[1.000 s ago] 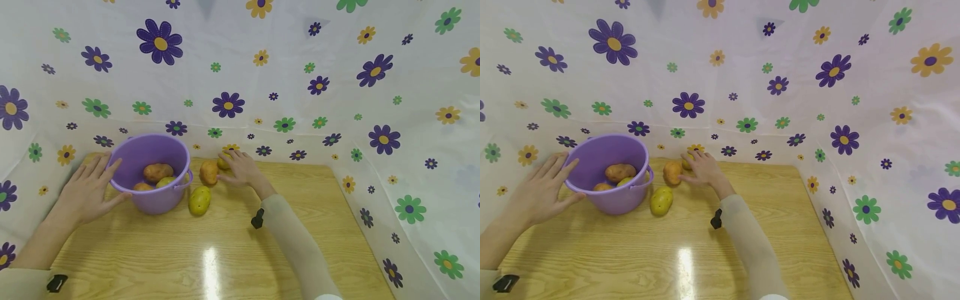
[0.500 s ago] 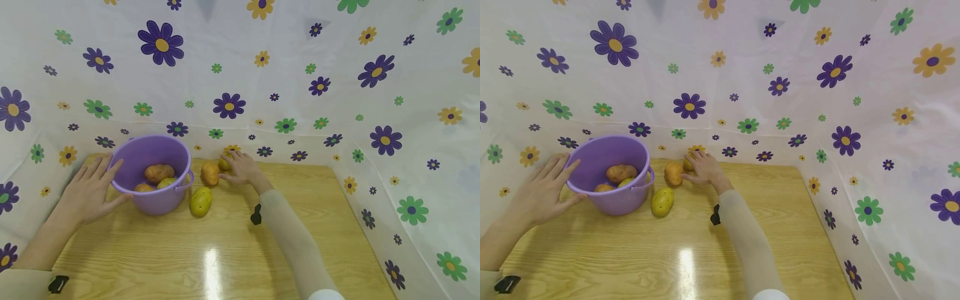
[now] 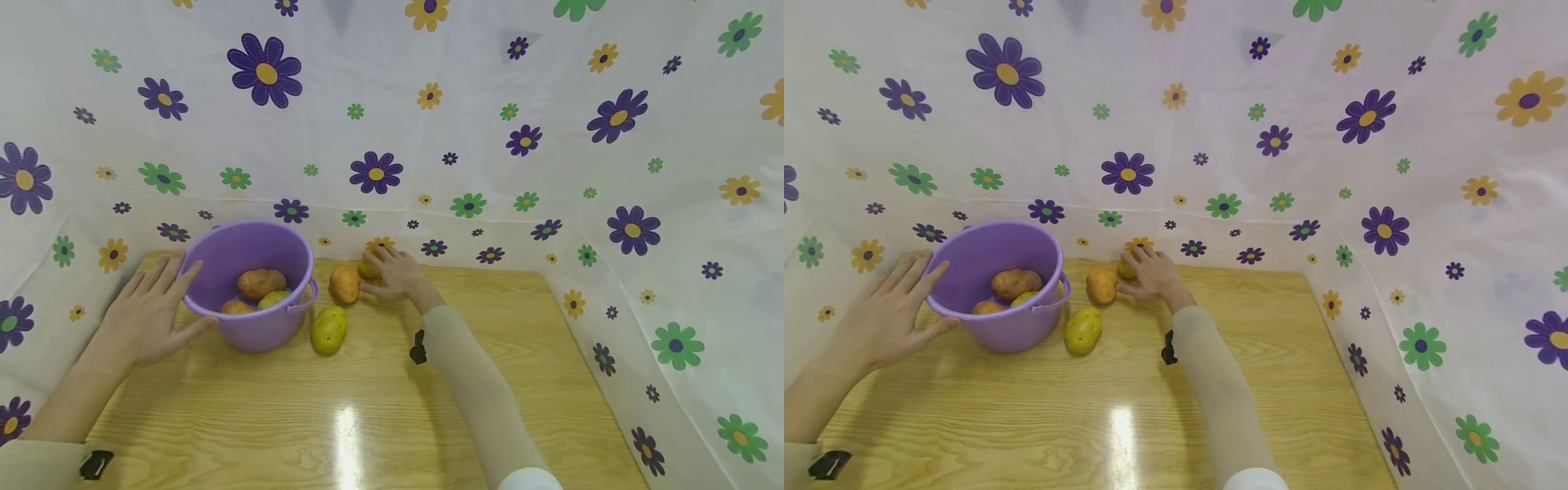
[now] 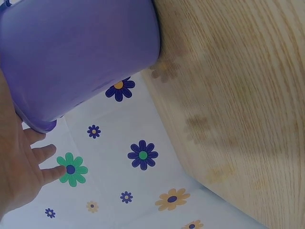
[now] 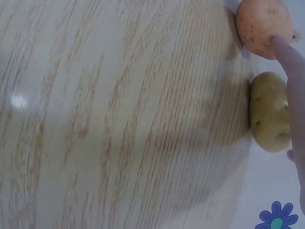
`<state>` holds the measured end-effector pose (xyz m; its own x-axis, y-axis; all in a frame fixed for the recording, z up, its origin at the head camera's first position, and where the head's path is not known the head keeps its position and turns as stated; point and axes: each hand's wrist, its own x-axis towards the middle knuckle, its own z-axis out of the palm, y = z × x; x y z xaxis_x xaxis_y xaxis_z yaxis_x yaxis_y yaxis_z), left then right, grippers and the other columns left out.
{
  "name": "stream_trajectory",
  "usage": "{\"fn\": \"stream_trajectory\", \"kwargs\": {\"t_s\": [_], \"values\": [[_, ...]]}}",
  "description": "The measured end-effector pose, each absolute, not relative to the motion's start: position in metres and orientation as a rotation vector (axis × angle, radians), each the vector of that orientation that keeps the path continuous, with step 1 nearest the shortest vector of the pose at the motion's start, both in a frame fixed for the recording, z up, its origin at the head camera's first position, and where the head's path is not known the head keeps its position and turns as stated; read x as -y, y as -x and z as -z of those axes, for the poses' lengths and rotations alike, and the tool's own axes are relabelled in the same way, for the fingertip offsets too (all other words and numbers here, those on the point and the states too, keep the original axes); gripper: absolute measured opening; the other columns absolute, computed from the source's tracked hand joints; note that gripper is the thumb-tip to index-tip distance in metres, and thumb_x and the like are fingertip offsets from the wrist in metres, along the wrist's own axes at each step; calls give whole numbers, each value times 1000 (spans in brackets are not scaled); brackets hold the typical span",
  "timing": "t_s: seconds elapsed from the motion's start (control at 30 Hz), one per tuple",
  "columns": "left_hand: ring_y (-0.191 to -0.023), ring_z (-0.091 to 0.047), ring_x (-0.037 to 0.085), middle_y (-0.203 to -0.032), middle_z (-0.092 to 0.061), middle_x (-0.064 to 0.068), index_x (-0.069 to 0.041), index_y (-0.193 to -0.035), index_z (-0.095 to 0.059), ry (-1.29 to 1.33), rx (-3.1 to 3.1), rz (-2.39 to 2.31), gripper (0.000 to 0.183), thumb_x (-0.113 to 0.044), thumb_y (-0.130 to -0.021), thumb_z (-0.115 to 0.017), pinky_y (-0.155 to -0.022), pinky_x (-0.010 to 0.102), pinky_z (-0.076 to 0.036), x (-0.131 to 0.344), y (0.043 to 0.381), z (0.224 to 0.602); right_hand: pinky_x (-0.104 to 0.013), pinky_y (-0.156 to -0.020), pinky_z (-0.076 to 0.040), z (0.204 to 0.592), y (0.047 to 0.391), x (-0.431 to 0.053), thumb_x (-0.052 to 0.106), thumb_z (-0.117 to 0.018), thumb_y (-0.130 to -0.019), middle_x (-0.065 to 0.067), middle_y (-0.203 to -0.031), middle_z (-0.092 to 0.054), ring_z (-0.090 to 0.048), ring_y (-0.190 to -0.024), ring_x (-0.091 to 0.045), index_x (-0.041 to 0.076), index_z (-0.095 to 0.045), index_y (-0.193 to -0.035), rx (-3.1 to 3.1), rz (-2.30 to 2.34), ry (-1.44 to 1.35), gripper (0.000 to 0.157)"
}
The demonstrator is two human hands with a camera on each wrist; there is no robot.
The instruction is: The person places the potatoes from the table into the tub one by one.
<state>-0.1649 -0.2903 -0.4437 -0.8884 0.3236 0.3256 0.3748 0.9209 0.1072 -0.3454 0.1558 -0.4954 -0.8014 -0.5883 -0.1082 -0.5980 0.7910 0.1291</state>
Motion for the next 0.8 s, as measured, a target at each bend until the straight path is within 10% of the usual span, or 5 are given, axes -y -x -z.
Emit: {"fn": "stream_trajectory", "kwargs": {"t_s": [0.8], "values": [[-159, -26, 52, -176, -19, 25, -5, -166, -29, 511, 2776, 236, 101, -66, -94, -64, -133, 67, -12, 290, 164, 444, -57, -117, -50, 509, 348, -164, 74, -45, -100, -18, -170, -33, -42, -153, -41, 21, -32, -165, -2948, -212, 1000, 85]]}}
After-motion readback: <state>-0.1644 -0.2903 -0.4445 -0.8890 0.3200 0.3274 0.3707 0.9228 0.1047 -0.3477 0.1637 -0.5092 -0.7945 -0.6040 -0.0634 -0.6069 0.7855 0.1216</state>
